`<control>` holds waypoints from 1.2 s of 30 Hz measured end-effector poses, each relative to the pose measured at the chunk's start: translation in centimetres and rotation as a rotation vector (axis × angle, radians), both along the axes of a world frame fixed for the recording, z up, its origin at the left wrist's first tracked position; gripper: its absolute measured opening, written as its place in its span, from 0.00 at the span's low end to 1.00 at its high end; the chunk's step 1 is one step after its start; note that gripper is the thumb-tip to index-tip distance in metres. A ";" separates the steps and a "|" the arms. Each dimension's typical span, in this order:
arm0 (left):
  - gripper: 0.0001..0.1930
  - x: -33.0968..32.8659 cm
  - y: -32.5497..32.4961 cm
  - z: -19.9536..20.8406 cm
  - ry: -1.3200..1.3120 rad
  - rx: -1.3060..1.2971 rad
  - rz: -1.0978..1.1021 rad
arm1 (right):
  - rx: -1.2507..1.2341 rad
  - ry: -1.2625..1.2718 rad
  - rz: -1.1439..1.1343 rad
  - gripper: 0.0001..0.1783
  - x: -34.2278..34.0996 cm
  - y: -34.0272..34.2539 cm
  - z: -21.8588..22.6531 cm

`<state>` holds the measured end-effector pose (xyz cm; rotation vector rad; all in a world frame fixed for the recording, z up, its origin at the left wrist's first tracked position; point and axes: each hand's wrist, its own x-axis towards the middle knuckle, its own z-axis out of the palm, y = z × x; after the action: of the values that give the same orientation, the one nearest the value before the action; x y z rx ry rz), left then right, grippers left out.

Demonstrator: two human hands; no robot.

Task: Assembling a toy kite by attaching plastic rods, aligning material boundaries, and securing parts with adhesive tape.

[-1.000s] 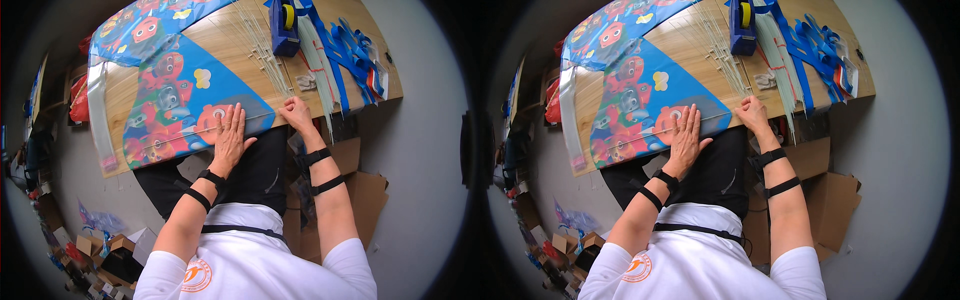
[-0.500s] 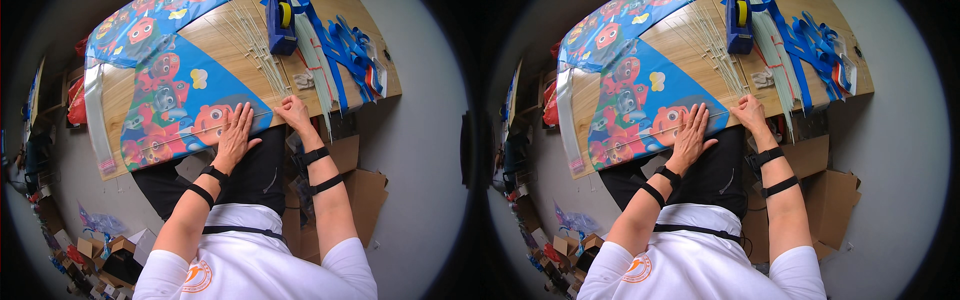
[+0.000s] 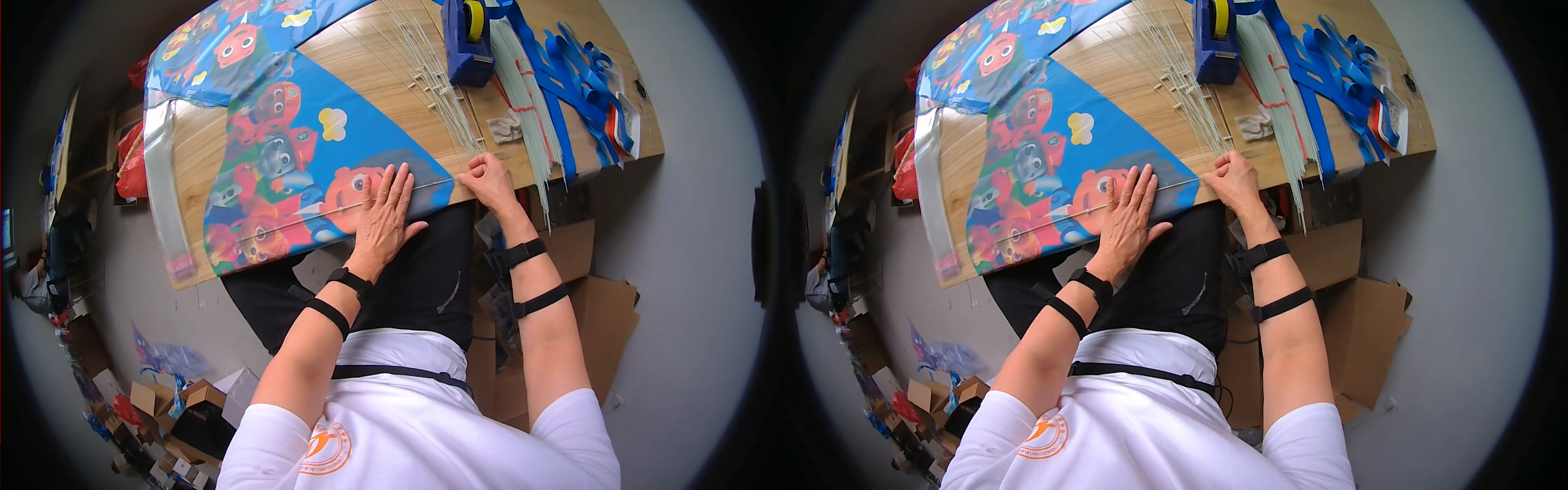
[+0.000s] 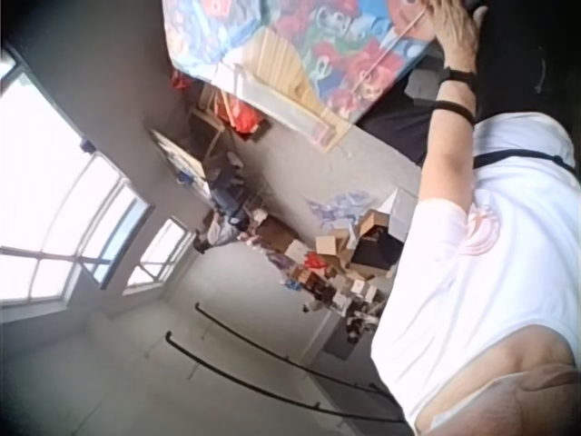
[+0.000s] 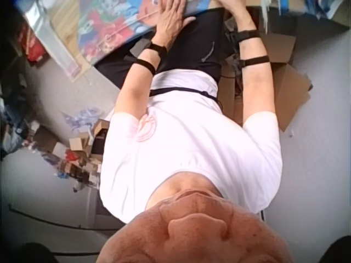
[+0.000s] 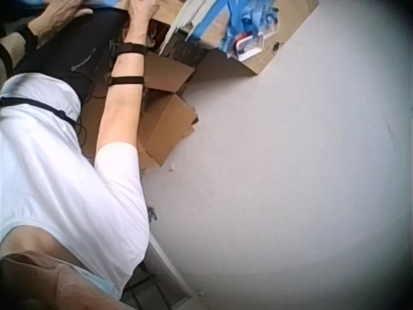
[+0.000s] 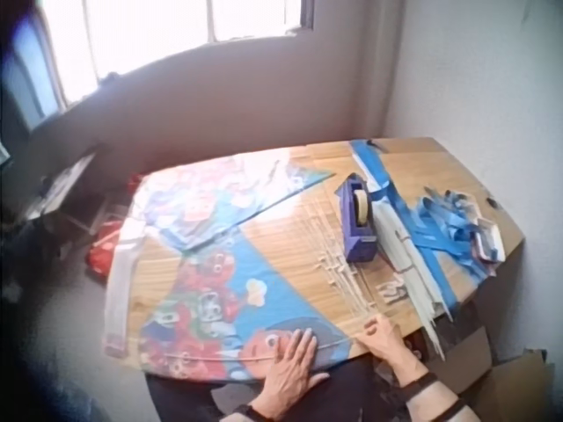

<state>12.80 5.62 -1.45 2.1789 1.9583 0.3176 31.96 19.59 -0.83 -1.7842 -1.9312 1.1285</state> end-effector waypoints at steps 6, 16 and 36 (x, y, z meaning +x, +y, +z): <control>0.46 -2.3 -1.6 0.2 -0.001 -0.031 0.037 | 0.007 0.008 0.007 0.20 -0.1 -0.1 0.1; 0.46 -0.7 0.0 0.6 0.021 -0.035 -0.049 | 0.013 0.013 0.004 0.19 -0.1 0.0 0.1; 0.46 -4.4 -2.5 0.3 0.055 -0.061 -0.082 | -0.003 0.049 -0.015 0.19 -0.1 -0.2 0.2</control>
<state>8.38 3.10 -1.17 2.2446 1.8738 0.1844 31.90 19.43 -0.65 -1.7530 -1.8865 1.1597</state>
